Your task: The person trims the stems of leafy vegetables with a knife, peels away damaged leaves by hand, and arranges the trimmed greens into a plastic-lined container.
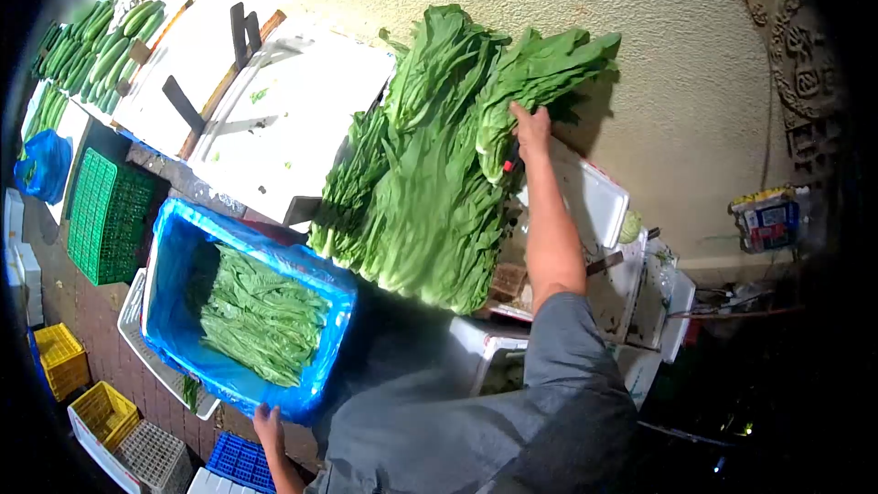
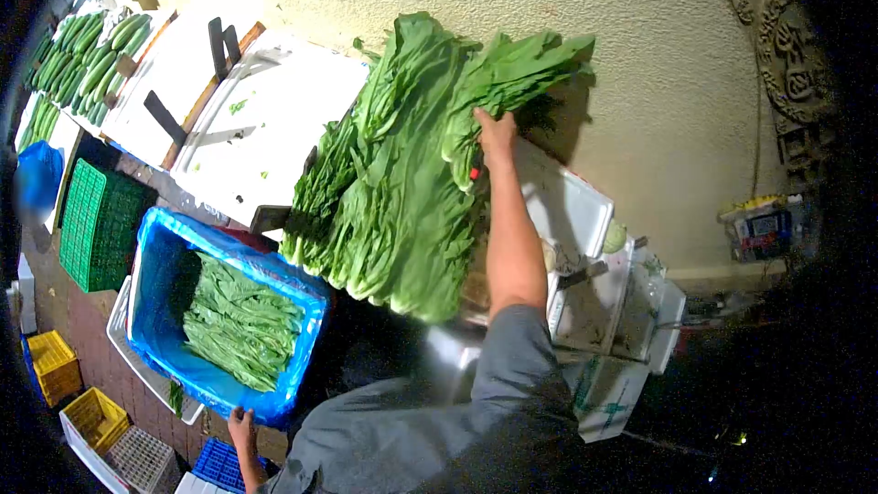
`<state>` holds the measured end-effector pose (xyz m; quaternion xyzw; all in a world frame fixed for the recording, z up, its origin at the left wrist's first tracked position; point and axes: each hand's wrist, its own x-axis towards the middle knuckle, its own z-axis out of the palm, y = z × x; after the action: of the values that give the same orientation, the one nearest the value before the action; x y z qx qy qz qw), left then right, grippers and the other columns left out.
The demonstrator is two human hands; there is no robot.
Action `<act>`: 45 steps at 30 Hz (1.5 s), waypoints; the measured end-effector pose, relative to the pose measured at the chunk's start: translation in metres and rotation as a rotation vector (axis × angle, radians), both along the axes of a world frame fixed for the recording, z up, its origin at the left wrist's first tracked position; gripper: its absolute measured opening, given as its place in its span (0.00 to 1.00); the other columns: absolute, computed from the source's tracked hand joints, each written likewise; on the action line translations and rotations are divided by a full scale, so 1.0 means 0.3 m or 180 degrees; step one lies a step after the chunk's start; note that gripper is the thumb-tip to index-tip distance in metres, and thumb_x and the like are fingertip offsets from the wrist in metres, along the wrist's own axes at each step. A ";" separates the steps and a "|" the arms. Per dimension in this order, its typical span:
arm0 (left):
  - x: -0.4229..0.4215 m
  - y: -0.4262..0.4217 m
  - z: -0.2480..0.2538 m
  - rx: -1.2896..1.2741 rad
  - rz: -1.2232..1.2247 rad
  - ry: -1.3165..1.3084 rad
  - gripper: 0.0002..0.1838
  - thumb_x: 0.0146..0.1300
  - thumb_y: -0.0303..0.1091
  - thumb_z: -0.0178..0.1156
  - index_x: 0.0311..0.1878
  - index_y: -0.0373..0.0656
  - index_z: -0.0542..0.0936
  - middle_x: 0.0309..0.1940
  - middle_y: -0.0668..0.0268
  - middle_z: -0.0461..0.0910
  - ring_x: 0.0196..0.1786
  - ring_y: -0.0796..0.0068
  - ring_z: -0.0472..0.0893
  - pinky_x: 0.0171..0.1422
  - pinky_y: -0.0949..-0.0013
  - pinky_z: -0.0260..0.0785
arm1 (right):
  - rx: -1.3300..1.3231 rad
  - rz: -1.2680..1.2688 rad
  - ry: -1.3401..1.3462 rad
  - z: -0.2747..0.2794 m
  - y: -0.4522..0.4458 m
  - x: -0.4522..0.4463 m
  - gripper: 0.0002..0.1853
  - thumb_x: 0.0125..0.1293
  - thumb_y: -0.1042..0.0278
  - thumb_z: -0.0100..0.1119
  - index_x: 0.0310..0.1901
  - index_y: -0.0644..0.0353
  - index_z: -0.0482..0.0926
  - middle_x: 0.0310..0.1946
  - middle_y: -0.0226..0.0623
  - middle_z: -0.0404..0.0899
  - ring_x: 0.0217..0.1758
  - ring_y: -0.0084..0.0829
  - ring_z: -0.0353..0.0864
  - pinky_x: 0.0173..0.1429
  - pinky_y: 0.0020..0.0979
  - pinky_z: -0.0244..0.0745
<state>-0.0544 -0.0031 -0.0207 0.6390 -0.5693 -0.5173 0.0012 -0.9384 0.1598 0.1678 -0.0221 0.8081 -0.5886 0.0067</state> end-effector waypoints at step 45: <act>-0.502 0.049 -0.212 0.0448 -0.1066 0.0032 0.31 0.61 0.50 0.63 0.63 0.40 0.76 0.51 0.44 0.82 0.55 0.47 0.81 0.61 0.53 0.72 | 0.1446 0.2462 -0.2672 -0.264 -0.294 1.332 0.14 0.70 0.68 0.58 0.54 0.63 0.78 0.33 0.34 0.82 0.22 0.16 0.73 0.23 0.19 0.72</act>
<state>-0.2050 0.0117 -0.0844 0.5312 -0.6301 -0.5520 -0.1268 -0.5388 0.0716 0.0885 -0.0781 0.7752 -0.3150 0.5419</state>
